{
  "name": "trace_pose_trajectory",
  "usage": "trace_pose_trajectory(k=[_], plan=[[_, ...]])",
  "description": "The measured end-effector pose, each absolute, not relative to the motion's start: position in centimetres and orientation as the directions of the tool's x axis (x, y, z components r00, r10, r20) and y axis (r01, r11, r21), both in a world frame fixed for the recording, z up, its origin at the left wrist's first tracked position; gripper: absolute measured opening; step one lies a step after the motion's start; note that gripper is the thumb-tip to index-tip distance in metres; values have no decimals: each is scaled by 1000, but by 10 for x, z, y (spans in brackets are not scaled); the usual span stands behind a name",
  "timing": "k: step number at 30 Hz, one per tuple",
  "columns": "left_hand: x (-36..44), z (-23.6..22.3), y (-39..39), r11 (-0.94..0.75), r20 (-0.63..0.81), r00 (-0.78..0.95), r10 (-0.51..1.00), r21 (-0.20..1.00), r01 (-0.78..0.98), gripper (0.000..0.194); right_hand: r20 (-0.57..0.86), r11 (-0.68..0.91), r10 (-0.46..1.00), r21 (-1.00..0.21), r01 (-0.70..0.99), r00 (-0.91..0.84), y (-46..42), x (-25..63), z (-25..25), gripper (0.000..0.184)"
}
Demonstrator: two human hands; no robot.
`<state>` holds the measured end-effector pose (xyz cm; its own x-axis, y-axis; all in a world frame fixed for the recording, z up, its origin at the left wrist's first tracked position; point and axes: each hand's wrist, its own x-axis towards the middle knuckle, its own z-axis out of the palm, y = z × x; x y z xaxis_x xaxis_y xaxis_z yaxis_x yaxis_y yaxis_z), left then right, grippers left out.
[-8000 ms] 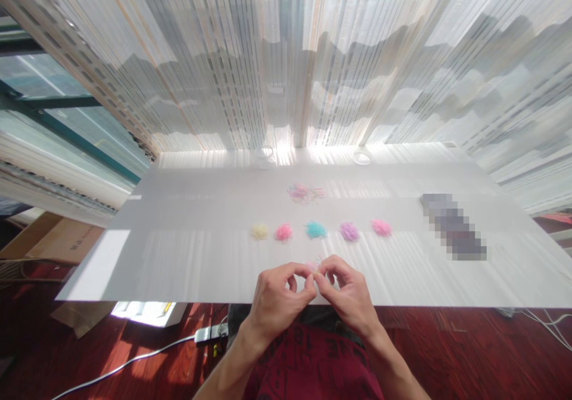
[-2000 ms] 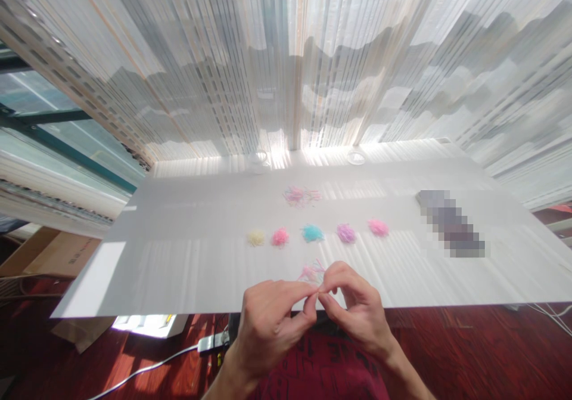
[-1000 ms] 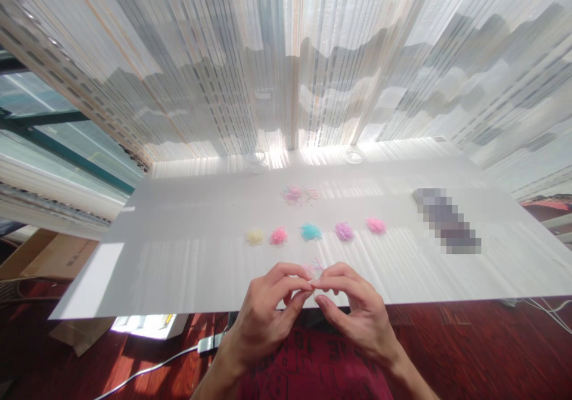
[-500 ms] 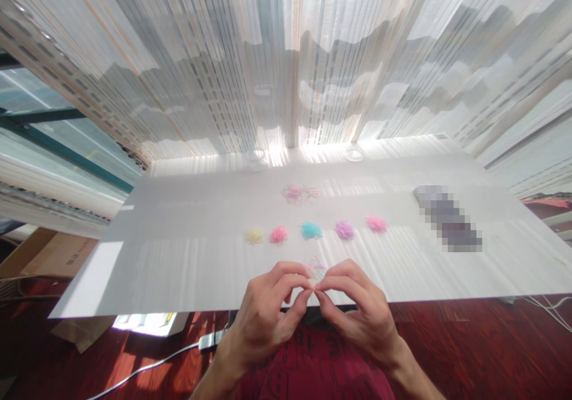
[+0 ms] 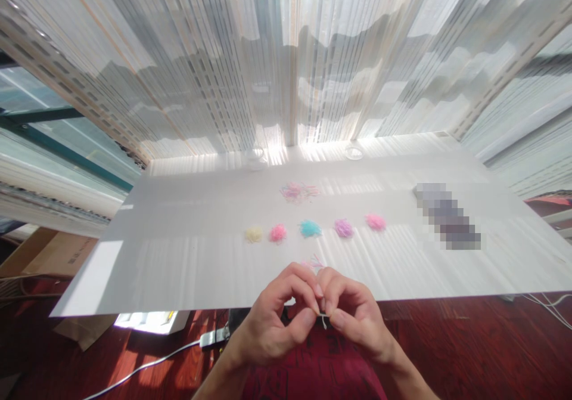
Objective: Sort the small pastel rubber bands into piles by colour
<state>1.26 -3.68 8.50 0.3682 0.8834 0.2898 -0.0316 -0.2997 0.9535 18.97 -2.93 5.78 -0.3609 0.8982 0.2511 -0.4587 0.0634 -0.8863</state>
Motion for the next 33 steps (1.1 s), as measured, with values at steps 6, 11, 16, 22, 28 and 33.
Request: trace_pose_trajectory(k=[6, 11, 16, 22, 28, 33], plan=[[12, 86, -36, -353, 302, 340, 891, 930, 99, 15, 243, 128, 921, -927, -354, -304, -28, 190, 50, 19], [10, 86, -34, -369, 301, 324, 897, 913, 174, 8, 269, 193, 920, -944, -268, -284, -28, 192, 49, 19], [8, 86, -33, -422, 356, 300, 885, 886, 192, 13, 322, 281, 909, -943, -181, -265, -28, 193, 49, 9], [4, 87, -31, -557, 480, 304, 823, 787, 266, 25, 419, 418, 891, -907, -45, -173, -27, 193, 49, 12], [8, 89, -32, -620, 569, 255, 782, 670, 409, 21, 477, 486, 867, -873, 35, -141, -27, 191, 50, 17], [10, 84, -34, -579, 527, 241, 815, 713, 396, 19, 468, 476, 873, -879, 24, -137, -28, 190, 49, 14]])
